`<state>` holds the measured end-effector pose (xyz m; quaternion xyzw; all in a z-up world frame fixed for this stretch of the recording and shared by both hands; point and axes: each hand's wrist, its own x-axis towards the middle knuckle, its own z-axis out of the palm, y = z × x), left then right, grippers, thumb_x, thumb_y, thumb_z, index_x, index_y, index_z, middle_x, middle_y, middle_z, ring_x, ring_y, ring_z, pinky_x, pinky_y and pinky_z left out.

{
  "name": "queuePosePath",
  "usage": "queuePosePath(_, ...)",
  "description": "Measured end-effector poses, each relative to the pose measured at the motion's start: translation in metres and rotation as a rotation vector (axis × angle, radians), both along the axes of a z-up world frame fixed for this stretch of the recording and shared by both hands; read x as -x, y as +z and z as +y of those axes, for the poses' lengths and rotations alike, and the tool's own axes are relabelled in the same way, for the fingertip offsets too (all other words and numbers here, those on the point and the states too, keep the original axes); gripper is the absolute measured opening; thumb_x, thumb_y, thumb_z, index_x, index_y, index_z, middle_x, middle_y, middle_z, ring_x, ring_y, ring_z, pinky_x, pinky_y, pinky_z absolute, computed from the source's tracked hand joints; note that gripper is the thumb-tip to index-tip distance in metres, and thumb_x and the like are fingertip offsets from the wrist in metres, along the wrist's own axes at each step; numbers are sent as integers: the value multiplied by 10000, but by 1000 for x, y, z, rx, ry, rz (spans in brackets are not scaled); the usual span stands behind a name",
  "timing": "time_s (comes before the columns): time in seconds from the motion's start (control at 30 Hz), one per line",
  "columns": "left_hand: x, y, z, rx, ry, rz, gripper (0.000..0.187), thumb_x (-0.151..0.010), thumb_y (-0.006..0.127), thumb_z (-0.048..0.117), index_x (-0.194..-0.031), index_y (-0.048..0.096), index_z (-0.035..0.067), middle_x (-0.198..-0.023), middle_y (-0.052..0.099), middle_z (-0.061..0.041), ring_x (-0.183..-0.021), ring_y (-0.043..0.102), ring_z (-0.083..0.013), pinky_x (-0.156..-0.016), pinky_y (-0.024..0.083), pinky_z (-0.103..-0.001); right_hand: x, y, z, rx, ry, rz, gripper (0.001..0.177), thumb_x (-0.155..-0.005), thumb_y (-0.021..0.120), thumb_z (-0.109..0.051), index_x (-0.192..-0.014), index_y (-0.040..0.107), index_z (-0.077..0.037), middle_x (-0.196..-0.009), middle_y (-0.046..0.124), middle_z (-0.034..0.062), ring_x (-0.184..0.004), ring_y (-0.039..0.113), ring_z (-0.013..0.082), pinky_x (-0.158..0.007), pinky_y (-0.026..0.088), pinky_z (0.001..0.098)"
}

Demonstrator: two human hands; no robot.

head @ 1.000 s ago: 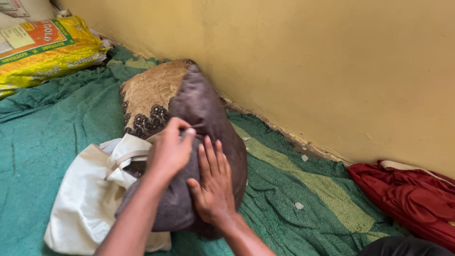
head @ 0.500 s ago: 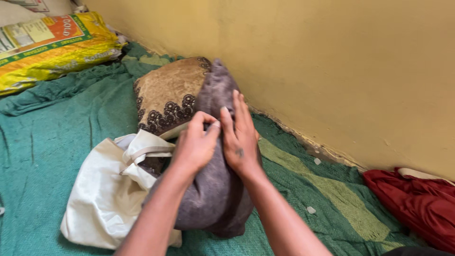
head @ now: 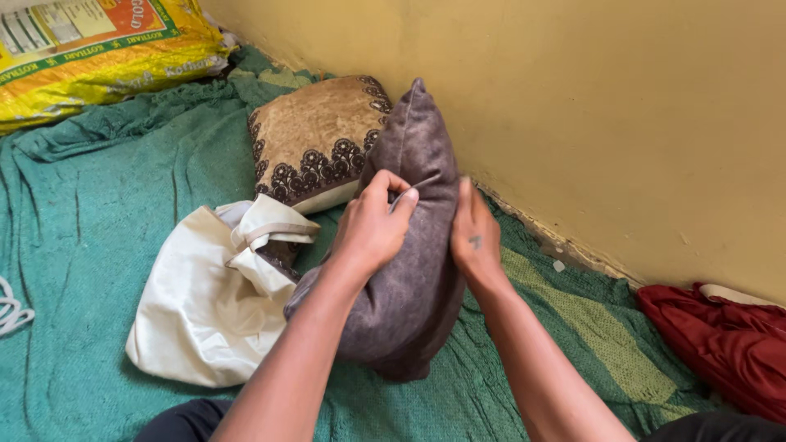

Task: The person inserts a dark pillow into a patterned pillowcase. They align the corners, pull the case over the pillow, and smooth the fabric to fit the pillow fully inside.

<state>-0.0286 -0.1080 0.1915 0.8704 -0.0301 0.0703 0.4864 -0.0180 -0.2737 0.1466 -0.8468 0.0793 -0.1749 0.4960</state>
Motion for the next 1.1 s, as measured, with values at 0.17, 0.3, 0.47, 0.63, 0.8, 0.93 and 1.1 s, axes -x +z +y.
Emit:
queuePosePath(0.17, -3, 0, 1, -8, 3, 5, 334, -930, 615, 446, -1128, 643, 178, -970, 751, -166, -969, 726, -367, -831, 542, -479, 22, 6, 52, 76, 129, -451, 628, -1107, 294, -457, -1615, 334, -91, -1697, 274, 224, -1565, 290, 395, -1253, 244, 465)
queuePosePath(0.3, -7, -11, 20, -68, 96, 82, 303, -925, 612, 439, -1118, 627, 206, -1045, 742, -131, -1012, 696, -374, -843, 522, -496, 63, -78, 66, 436, 201, -587, 702, -1051, 421, -470, -1630, 310, -90, -1742, 144, 230, -1619, 161, 451, -1286, 190, 570)
queuePosePath(0.47, -12, -34, 41, 33, 141, -60, 305, -953, 607, 416, -1109, 626, 155, -1012, 753, -175, -999, 710, -392, -856, 531, -486, 63, -123, 19, 566, 423, -457, 1202, -782, 681, -744, -1589, 196, 4, -1650, 179, 275, -1518, 208, 463, -1198, 219, 566)
queuePosePath(0.63, -35, -23, 44, 50, 143, -152, 304, -942, 624, 410, -1085, 643, 143, -1020, 753, -174, -1008, 710, -384, -858, 531, -477, 38, -87, 20, 270, 217, -272, 1226, -627, 704, -836, -1574, 375, -130, -1551, 417, 147, -1470, 420, 320, -1205, 356, 447)
queuePosePath(0.8, -24, -25, 35, -12, 103, -131, 305, -955, 629, 419, -1098, 643, 150, -1020, 753, -183, -991, 708, -402, -850, 534, -501, 23, -111, 32, -73, 204, -306, 813, -1037, 303, -625, -1647, 246, -91, -1685, 306, 178, -1556, 293, 366, -1233, 221, 530)
queuePosePath(0.93, 0, -11, 20, -117, 161, -275, 277, -941, 666, 412, -1025, 703, 151, -842, 744, -194, -828, 707, -420, -698, 540, -514, 27, -145, 20, 277, -3, -227, 758, -1052, 229, -611, -1593, 346, -95, -1638, 380, 157, -1525, 343, 363, -1207, 295, 515)
queuePosePath(1.1, 17, 19, 40, -29, 167, -717, 327, -953, 753, 364, -784, 751, 84, -599, 643, -155, -495, 648, -282, -464, 457, -403, 19, -104, -25, 62, -165, 444, 848, -1006, 173, -707, -1582, 466, -158, -1581, 541, 150, -1499, 475, 333, -1275, 299, 511)
